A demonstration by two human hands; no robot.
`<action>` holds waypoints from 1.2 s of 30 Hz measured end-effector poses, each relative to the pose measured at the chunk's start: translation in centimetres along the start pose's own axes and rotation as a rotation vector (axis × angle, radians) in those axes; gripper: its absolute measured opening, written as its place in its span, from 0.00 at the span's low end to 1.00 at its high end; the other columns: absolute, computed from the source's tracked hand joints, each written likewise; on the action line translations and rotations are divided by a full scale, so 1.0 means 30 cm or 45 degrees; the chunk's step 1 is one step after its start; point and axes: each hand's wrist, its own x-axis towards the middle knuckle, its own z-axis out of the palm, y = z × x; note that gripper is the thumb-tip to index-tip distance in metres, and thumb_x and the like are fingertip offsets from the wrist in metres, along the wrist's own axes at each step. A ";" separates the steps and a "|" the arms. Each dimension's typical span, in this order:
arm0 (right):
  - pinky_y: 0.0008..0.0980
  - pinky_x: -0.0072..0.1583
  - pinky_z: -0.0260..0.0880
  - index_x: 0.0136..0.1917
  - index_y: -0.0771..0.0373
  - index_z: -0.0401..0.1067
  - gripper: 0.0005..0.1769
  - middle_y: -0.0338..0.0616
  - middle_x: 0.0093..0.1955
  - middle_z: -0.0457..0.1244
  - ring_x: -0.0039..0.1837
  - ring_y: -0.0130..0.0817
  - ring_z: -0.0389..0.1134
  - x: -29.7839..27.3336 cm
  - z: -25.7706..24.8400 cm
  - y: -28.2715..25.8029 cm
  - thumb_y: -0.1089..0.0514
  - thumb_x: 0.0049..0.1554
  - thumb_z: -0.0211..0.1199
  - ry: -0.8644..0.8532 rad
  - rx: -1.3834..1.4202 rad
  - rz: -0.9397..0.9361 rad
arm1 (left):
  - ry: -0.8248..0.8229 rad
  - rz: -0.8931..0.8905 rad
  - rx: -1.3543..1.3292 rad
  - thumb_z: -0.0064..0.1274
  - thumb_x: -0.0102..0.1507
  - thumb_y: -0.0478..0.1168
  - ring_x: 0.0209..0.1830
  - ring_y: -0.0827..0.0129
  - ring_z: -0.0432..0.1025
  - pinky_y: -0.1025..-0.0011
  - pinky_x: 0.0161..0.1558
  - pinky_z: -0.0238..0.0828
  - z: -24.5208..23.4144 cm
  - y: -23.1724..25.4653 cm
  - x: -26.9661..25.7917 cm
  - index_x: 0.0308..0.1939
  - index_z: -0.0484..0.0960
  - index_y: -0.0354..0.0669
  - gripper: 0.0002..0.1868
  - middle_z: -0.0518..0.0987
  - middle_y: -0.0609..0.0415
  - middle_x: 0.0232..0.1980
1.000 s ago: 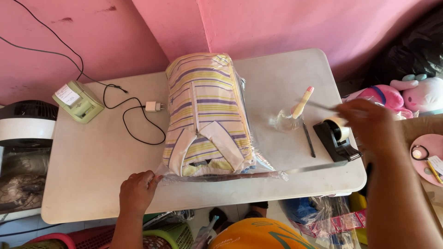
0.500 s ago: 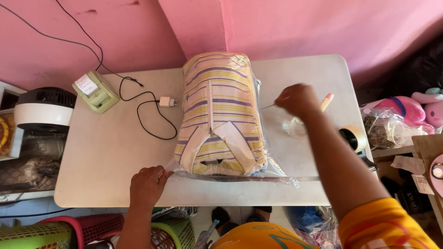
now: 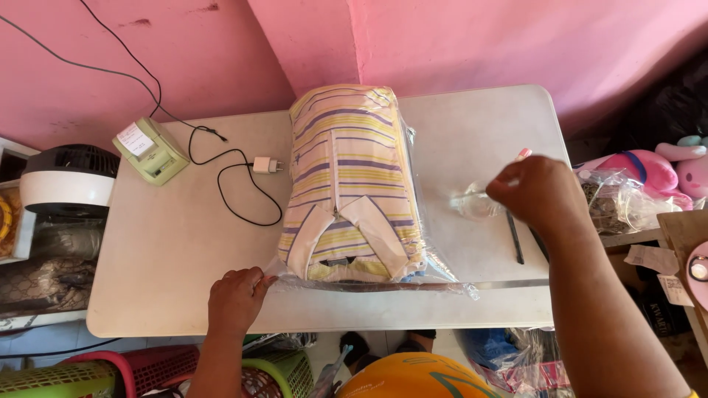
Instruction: Sealing a folded shirt in a plastic bag using a metal ruler and tape at a laundry station.
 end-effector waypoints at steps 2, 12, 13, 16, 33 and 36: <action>0.38 0.48 0.75 0.49 0.51 0.85 0.14 0.45 0.46 0.74 0.41 0.39 0.72 -0.026 0.042 0.038 0.44 0.54 0.69 -0.105 -0.113 0.140 | 0.014 0.034 0.014 0.54 0.63 0.58 0.32 0.58 0.73 0.61 0.36 0.68 0.007 -0.006 0.000 0.26 0.76 0.45 0.22 0.80 0.56 0.25; 0.30 0.47 0.74 0.46 0.57 0.84 0.11 0.39 0.42 0.74 0.37 0.32 0.71 -0.106 0.280 -0.010 0.51 0.54 0.68 -0.143 0.238 0.017 | 0.019 0.040 -0.001 0.56 0.62 0.56 0.34 0.59 0.75 0.63 0.36 0.69 0.013 -0.003 0.008 0.27 0.76 0.46 0.19 0.81 0.59 0.27; 0.31 0.51 0.75 0.49 0.58 0.83 0.12 0.40 0.47 0.74 0.43 0.33 0.73 -0.107 0.270 0.004 0.51 0.56 0.69 -0.217 0.298 0.056 | -0.027 0.007 0.003 0.56 0.62 0.56 0.35 0.60 0.75 0.63 0.37 0.69 0.012 0.001 0.012 0.27 0.77 0.46 0.19 0.82 0.59 0.27; 0.33 0.54 0.76 0.53 0.59 0.82 0.15 0.43 0.51 0.74 0.49 0.36 0.76 -0.116 0.236 0.090 0.50 0.57 0.69 -0.255 0.383 0.160 | -0.081 -0.028 0.027 0.55 0.63 0.56 0.37 0.61 0.75 0.63 0.39 0.69 0.008 -0.007 0.011 0.28 0.78 0.47 0.19 0.83 0.59 0.29; 0.36 0.66 0.69 0.61 0.50 0.80 0.18 0.27 0.67 0.68 0.61 0.34 0.71 0.043 0.394 0.681 0.47 0.64 0.56 -0.363 -0.033 0.181 | -0.132 0.006 0.073 0.55 0.63 0.54 0.38 0.59 0.76 0.61 0.39 0.70 0.001 -0.019 0.007 0.30 0.77 0.47 0.16 0.84 0.59 0.32; 0.36 0.43 0.70 0.59 0.69 0.76 0.13 0.53 0.48 0.71 0.41 0.39 0.70 -0.024 0.308 0.793 0.58 0.65 0.62 -0.014 0.874 0.537 | -0.107 0.053 0.043 0.53 0.64 0.55 0.39 0.58 0.75 0.62 0.41 0.70 -0.006 -0.015 0.000 0.29 0.76 0.46 0.18 0.82 0.59 0.31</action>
